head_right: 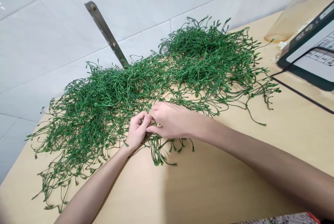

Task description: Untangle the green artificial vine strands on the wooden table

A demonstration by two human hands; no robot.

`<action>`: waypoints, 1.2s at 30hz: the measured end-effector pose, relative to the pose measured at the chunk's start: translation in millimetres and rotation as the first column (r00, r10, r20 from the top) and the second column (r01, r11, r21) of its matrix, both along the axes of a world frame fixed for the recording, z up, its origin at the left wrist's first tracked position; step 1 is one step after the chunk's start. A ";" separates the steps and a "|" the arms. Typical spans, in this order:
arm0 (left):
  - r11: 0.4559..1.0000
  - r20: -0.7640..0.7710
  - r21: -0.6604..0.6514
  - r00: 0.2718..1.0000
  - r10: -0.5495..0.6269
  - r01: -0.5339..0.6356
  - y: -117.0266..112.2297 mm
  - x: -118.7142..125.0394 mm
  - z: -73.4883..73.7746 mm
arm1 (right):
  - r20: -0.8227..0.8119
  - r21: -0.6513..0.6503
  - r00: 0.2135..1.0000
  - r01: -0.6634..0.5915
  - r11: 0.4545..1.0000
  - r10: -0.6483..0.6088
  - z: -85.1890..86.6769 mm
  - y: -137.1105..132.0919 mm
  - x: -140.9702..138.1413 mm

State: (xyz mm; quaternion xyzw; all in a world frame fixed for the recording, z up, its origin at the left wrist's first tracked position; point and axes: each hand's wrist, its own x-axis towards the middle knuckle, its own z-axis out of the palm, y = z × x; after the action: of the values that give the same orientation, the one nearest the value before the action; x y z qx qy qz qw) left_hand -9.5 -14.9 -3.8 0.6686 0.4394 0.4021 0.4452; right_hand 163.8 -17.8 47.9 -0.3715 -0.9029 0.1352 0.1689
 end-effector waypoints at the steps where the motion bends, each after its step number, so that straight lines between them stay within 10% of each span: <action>1: 1.000 0.011 -0.005 1.000 -0.011 0.011 0.0 0.0 -0.3 | 0.000 0.022 1.000 0.005 1.000 -0.005 -0.5 0.3 -0.4; 10: 1.000 0.074 -0.002 0.997 0.001 -0.001 -1.8 1.0 -1.2 | -0.045 0.141 0.996 0.085 0.986 -0.079 -6.1 4.0 -3.4; 15: 0.991 0.143 -0.114 0.988 -0.056 0.072 -4.6 1.4 -6.7 | -0.242 -0.042 0.960 0.133 0.990 -0.139 -11.0 7.1 -13.0; 19: 0.988 0.255 -0.029 0.954 0.154 -0.152 -6.9 6.8 -6.8 | -0.400 -0.188 0.884 0.180 0.966 -0.242 -9.4 4.4 -20.5; 24: 0.895 0.429 -0.087 0.795 0.429 -0.437 -1.8 7.4 3.3 | -0.540 0.118 0.836 0.192 0.974 -0.100 -10.1 2.4 -17.9; 31: 0.927 0.401 -0.097 0.838 0.369 -0.362 0.3 7.7 4.7 | -0.318 0.208 0.927 0.273 0.939 -0.199 10.5 4.0 -4.5; 34: 0.919 0.426 -0.131 0.817 0.390 -0.371 2.7 8.7 4.4 | -0.487 -0.157 0.873 -0.133 0.979 0.040 28.3 -23.0 -3.5; 36: 0.928 0.398 -0.139 0.838 0.373 -0.347 3.2 8.3 3.9 | -0.496 -0.431 0.833 -0.481 0.763 0.246 35.4 -50.1 -6.1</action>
State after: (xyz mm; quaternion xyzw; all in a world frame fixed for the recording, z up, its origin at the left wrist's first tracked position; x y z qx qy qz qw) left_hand -1.3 -11.7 0.1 0.4587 0.4638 0.5982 0.4655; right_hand 157.7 -67.9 83.3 -0.1797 -0.8267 0.4889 0.2129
